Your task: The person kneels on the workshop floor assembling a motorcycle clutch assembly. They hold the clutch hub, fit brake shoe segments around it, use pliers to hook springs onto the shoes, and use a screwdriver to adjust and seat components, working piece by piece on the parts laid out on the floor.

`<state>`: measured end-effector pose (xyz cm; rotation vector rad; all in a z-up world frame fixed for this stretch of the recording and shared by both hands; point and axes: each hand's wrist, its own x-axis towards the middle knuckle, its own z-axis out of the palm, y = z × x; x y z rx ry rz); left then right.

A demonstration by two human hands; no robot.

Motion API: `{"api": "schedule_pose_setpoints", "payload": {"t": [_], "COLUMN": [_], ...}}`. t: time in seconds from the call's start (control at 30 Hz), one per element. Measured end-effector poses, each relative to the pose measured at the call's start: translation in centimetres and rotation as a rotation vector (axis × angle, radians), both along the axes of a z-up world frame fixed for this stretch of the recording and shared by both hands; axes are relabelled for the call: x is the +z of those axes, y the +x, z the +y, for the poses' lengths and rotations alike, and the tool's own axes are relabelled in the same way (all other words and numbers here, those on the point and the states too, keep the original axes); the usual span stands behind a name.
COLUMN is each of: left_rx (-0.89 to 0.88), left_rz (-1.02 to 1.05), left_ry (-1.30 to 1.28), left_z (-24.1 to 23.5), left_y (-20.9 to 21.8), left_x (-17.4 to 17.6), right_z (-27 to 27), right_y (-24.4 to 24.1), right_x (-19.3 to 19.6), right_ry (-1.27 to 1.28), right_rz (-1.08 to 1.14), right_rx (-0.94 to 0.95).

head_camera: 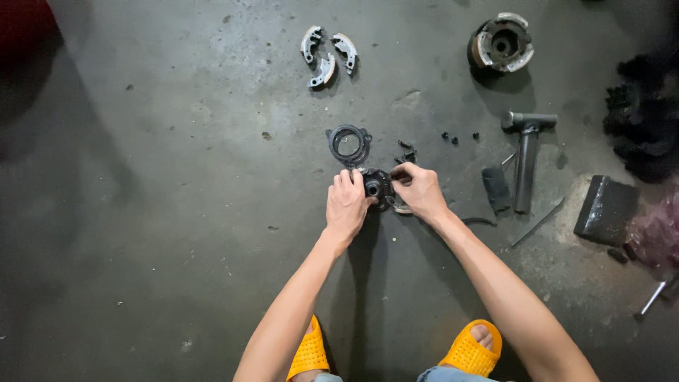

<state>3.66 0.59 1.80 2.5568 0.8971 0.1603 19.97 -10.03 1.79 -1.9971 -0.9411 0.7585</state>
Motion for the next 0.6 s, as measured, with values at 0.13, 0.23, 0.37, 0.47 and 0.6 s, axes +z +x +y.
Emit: {"api": "schedule_pose_setpoints", "payload": {"t": [0.13,0.23,0.37,0.47,0.6], "left_rx": [0.008,0.018,0.013,0.020,-0.013], "left_rz": [-0.035,-0.013,-0.009,0.037,-0.029], "left_ry": [-0.013,0.008,0.016,0.001,0.082], "left_z": [0.0,-0.1,0.0,-0.1,0.0], "left_y": [0.0,-0.1,0.1,0.2,0.6], "left_x": [-0.5,-0.4,-0.4,-0.5,0.1], "right_z": [0.7,0.8,0.5,0.5,0.7], "right_y": [-0.5,-0.4,0.0,0.3,0.9], "right_x": [-0.5,-0.8,-1.0,-0.5,0.1], "right_ry": [-0.028,0.003,-0.002,-0.015,-0.001], "right_rz": [-0.021,-0.163,-0.114,-0.103,-0.195], "right_rx": [0.017,0.098,0.073,0.071,0.193]}}
